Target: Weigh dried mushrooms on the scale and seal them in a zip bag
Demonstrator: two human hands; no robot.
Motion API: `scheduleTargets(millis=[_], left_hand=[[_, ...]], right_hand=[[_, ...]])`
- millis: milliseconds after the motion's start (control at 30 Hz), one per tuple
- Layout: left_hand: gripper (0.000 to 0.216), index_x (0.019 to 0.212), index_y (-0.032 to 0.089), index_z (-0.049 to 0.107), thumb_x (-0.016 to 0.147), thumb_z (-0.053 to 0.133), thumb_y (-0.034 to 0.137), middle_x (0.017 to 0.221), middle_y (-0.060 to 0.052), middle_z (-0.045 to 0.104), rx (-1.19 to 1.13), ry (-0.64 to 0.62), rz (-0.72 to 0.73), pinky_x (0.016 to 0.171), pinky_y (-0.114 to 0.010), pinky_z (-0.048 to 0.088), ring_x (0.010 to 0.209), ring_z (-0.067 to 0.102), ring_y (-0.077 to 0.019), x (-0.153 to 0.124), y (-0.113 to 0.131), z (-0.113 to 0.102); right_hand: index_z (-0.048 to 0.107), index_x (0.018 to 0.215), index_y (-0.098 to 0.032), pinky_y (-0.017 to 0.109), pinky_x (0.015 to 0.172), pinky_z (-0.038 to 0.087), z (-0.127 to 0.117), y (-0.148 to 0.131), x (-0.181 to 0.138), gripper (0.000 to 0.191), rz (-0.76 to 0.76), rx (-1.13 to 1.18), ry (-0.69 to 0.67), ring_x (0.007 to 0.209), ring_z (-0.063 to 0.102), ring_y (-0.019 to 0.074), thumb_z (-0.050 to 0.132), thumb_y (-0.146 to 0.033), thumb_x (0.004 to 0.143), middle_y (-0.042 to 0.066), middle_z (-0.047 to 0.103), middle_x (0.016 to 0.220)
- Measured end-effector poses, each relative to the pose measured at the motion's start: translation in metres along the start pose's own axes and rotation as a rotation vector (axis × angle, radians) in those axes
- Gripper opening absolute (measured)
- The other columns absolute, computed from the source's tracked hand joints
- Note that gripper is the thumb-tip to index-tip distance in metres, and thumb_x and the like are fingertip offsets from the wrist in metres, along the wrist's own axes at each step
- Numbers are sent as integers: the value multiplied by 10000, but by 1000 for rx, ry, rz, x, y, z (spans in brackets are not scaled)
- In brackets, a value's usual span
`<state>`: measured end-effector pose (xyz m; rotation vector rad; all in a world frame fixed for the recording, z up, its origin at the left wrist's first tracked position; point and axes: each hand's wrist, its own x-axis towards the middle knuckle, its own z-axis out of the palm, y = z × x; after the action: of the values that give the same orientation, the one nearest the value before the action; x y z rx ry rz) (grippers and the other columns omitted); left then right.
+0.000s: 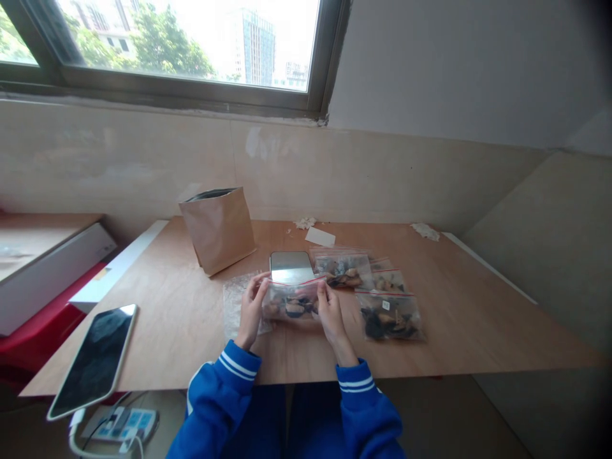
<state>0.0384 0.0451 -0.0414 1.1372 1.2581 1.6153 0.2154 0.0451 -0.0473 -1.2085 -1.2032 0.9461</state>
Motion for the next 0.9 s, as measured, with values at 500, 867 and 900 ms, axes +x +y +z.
scheduleTargets(millis=[500, 867, 900], left_hand=[[400, 867, 155, 618, 716, 742, 504, 560, 48, 582, -165, 77, -147, 348, -162, 305, 366, 447, -55, 1, -27, 0], [472, 1107, 192, 630, 760, 691, 506, 844, 14, 570, -99, -87, -131, 364, -179, 372, 444, 440, -36, 0, -26, -8], [479, 1121, 194, 634, 758, 695, 500, 847, 12, 565, -75, -96, -113, 378, -180, 376, 466, 446, -42, 1, -26, -8]], right_hand=[[643, 965, -167, 284, 610, 476, -3, 33, -10, 480, -119, -217, 308, 570, 586, 177, 396, -578, 935, 32, 639, 668], [644, 914, -154, 248, 532, 437, -3, 42, -6, 485, -158, -131, 388, 488, 540, 144, 448, -598, 908, -7, 584, 555], [646, 915, -153, 247, 532, 436, -3, 42, -6, 487, -157, -127, 384, 489, 540, 143, 447, -597, 909, -7, 583, 554]])
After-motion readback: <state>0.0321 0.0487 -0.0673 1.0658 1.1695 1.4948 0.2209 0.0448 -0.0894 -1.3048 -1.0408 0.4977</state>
